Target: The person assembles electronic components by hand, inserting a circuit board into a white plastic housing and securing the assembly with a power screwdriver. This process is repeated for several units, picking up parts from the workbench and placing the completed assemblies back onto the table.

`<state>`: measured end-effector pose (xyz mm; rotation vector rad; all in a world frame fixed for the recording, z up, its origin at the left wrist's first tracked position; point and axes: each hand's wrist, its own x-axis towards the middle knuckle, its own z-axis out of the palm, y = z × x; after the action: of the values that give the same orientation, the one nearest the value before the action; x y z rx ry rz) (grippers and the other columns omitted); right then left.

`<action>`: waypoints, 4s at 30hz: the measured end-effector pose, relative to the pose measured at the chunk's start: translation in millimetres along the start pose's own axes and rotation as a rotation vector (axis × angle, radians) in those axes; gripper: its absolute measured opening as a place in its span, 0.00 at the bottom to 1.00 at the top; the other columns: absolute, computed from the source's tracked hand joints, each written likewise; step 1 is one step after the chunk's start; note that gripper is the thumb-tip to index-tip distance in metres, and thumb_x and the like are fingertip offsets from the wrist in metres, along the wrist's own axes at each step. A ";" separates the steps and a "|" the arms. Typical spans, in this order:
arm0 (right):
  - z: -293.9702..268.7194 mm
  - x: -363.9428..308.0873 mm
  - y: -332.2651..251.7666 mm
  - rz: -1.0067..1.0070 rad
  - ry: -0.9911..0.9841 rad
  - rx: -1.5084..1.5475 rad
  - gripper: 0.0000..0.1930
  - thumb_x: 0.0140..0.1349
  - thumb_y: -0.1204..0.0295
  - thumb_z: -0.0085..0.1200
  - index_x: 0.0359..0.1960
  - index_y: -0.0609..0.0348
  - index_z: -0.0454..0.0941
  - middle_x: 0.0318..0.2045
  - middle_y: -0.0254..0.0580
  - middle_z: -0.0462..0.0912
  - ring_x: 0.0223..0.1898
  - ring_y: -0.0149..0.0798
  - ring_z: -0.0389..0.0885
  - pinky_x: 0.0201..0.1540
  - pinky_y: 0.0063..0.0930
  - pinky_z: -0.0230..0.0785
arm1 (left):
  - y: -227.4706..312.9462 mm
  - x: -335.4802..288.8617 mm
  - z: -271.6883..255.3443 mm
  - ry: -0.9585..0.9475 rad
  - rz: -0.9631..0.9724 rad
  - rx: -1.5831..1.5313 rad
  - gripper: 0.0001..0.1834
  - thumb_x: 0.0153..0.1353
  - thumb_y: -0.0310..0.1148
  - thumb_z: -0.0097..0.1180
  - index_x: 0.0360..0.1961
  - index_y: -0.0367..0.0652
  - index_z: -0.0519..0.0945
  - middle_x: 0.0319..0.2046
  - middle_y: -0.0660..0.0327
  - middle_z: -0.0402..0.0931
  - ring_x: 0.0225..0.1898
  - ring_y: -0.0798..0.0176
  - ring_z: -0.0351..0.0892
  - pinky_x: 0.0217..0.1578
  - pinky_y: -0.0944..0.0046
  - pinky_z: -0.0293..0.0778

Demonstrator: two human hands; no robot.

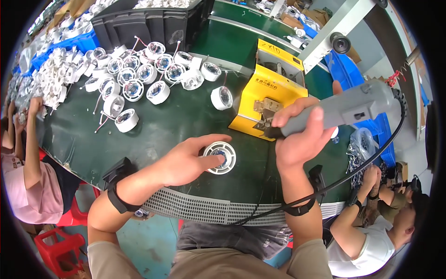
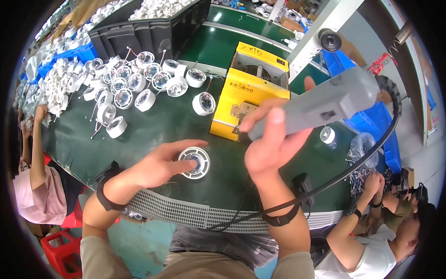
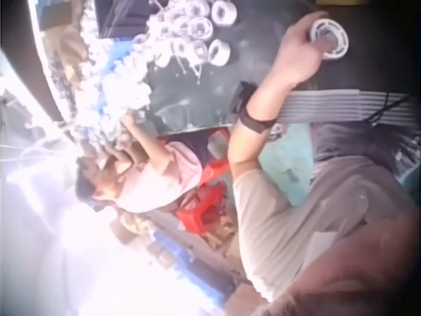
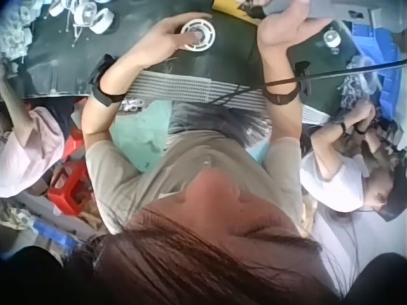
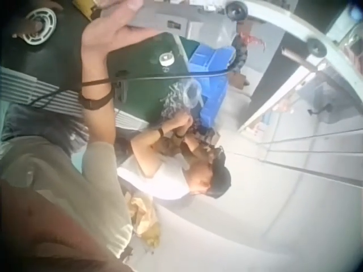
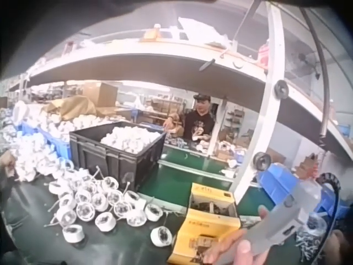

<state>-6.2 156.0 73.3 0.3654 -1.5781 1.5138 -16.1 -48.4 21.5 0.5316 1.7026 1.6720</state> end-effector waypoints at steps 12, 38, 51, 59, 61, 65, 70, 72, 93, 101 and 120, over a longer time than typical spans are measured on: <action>13.5 17.8 11.2 0.028 0.105 -0.122 0.22 0.68 0.70 0.43 0.58 0.69 0.56 0.15 0.38 0.67 0.13 0.32 0.68 0.17 0.26 0.65 | -4.8 2.5 0.8 0.091 -0.024 -0.058 0.19 0.59 0.28 0.57 0.52 0.36 0.74 0.39 0.60 0.79 0.39 0.70 0.77 0.41 0.69 0.74; 8.1 15.3 11.6 0.121 0.084 -0.075 0.17 0.68 0.70 0.46 0.52 0.64 0.59 0.18 0.40 0.67 0.13 0.34 0.67 0.17 0.29 0.64 | -4.0 7.4 4.4 0.127 -0.093 -0.186 0.17 0.64 0.28 0.54 0.54 0.36 0.72 0.42 0.60 0.78 0.40 0.69 0.79 0.37 0.69 0.81; 37.3 -37.4 -31.9 0.258 -0.042 0.208 0.26 0.69 0.56 0.41 0.60 0.61 0.51 0.20 0.38 0.66 0.13 0.31 0.66 0.16 0.27 0.65 | -0.4 4.8 5.4 0.146 -0.091 -0.098 0.20 0.62 0.33 0.54 0.54 0.38 0.76 0.40 0.58 0.80 0.37 0.68 0.80 0.35 0.68 0.79; 41.9 -37.0 -29.3 0.237 -0.029 0.204 0.26 0.70 0.53 0.38 0.59 0.59 0.52 0.20 0.37 0.66 0.13 0.31 0.66 0.16 0.27 0.65 | 2.3 7.5 3.6 0.122 -0.124 -0.070 0.19 0.64 0.32 0.53 0.54 0.37 0.76 0.44 0.58 0.79 0.43 0.67 0.79 0.39 0.67 0.80; 42.5 -38.6 -27.6 0.285 0.006 0.287 0.25 0.70 0.52 0.37 0.59 0.56 0.53 0.21 0.36 0.67 0.13 0.31 0.66 0.16 0.27 0.65 | 0.2 7.6 2.3 0.106 -0.109 -0.159 0.18 0.65 0.33 0.52 0.54 0.36 0.76 0.44 0.57 0.79 0.43 0.66 0.79 0.40 0.66 0.80; 43.7 -39.0 -25.0 0.297 0.032 0.360 0.24 0.70 0.51 0.35 0.59 0.53 0.54 0.21 0.35 0.67 0.14 0.31 0.66 0.16 0.27 0.65 | -1.8 7.8 -1.0 0.093 -0.123 -0.217 0.20 0.65 0.36 0.52 0.55 0.39 0.76 0.43 0.58 0.80 0.42 0.66 0.81 0.38 0.65 0.81; 43.7 -38.6 -22.3 0.296 0.084 0.410 0.23 0.70 0.50 0.34 0.58 0.51 0.55 0.21 0.34 0.68 0.14 0.30 0.66 0.16 0.26 0.65 | -0.4 8.0 -4.1 0.042 -0.146 -0.277 0.21 0.65 0.37 0.51 0.56 0.38 0.74 0.44 0.57 0.79 0.42 0.66 0.81 0.38 0.64 0.81; 44.8 -38.2 -22.0 0.301 0.082 0.424 0.23 0.71 0.50 0.34 0.58 0.51 0.55 0.21 0.34 0.68 0.14 0.30 0.66 0.16 0.26 0.65 | -1.2 8.3 -4.8 0.043 -0.148 -0.289 0.21 0.65 0.37 0.51 0.56 0.37 0.74 0.44 0.57 0.79 0.42 0.65 0.81 0.38 0.64 0.81; 41.2 -38.7 -19.9 0.266 0.039 0.426 0.21 0.71 0.52 0.35 0.57 0.52 0.56 0.22 0.35 0.69 0.14 0.31 0.67 0.16 0.26 0.66 | 3.5 7.3 -4.9 0.039 -0.167 -0.311 0.20 0.66 0.37 0.50 0.55 0.37 0.75 0.45 0.56 0.79 0.44 0.64 0.80 0.38 0.64 0.81; 40.3 -37.7 -23.4 0.256 -0.025 0.339 0.22 0.71 0.53 0.37 0.57 0.54 0.55 0.21 0.37 0.68 0.14 0.32 0.67 0.17 0.28 0.67 | 1.5 8.7 -1.3 0.061 -0.145 -0.219 0.21 0.66 0.36 0.51 0.56 0.36 0.74 0.44 0.56 0.79 0.43 0.64 0.80 0.37 0.66 0.81; 42.0 -33.0 -22.2 0.237 -0.284 0.255 0.19 0.69 0.62 0.41 0.53 0.60 0.55 0.19 0.39 0.68 0.13 0.31 0.67 0.17 0.28 0.68 | -7.6 10.8 5.5 0.153 -0.089 -0.063 0.22 0.61 0.40 0.54 0.53 0.39 0.78 0.37 0.54 0.82 0.33 0.65 0.82 0.32 0.65 0.80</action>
<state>12.1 101.3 69.0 0.5744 -1.6951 1.9233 -18.3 -37.7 12.4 0.2999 1.7478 1.7336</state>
